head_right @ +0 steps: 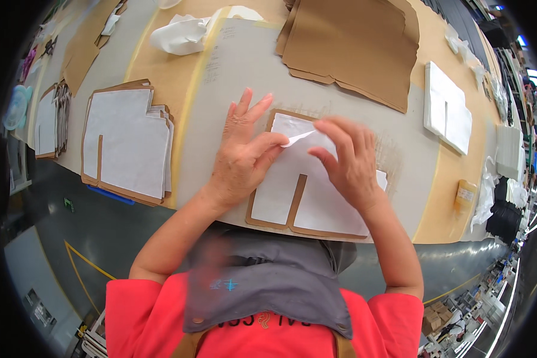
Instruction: The person applies glue from a bottle onto brown cardboard pieces and then places white paper cutouts on top, pressing them down to adhere. The process is repeated for multiple units on a workbench.
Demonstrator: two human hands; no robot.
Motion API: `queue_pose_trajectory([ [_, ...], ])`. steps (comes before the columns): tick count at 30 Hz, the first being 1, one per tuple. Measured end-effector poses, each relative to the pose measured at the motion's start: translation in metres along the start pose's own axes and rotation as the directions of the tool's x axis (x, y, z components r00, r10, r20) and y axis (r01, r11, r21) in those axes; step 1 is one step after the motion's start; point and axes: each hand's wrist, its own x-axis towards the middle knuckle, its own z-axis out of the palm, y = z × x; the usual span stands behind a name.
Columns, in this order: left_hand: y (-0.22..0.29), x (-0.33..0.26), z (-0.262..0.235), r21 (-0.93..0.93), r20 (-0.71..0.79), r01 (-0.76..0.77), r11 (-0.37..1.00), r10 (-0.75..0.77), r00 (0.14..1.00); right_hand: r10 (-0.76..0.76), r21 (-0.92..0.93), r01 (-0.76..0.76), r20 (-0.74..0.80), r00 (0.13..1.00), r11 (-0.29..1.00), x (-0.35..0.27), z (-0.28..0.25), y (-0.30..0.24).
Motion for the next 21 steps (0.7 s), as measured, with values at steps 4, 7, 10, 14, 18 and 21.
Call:
queue_pose_trajectory([
  [4, 0.001, -0.001, -0.002, -0.02, 0.027, -0.015, 1.0, 0.015, 1.0, 0.134, 0.034, -0.149, 0.271, 0.953, 0.988, 0.023, -0.013, 0.002],
  [7, 0.01, 0.002, -0.009, -0.098, 0.005, 0.031, 0.995, -0.031, 1.0, 0.063, -0.002, -0.065, 0.273, 0.96, 0.998, 0.017, -0.01, 0.014],
  [10, -0.009, 0.005, -0.005, -0.118, -0.022, 0.077, 0.99, -0.08, 0.997, -0.002, -0.069, 0.02, 0.24, 0.971, 0.997, 0.004, -0.021, 0.01],
  [14, -0.014, 0.003, -0.002, 0.005, 0.026, -0.023, 1.0, 0.022, 0.999, -0.067, -0.144, 0.104, 0.244, 0.968, 0.984, -0.042, -0.045, -0.012],
  [18, -0.017, -0.001, -0.001, 0.012, 0.03, -0.045, 0.999, 0.045, 0.999, -0.005, -0.187, 0.093, 0.421, 0.907, 0.978, -0.083, -0.088, -0.068],
  [21, -0.016, 0.0, 0.0, 0.018, 0.027, -0.055, 0.998, 0.055, 0.998, 0.122, -0.093, -0.082, 0.612, 0.781, 0.992, -0.106, -0.125, -0.104],
])
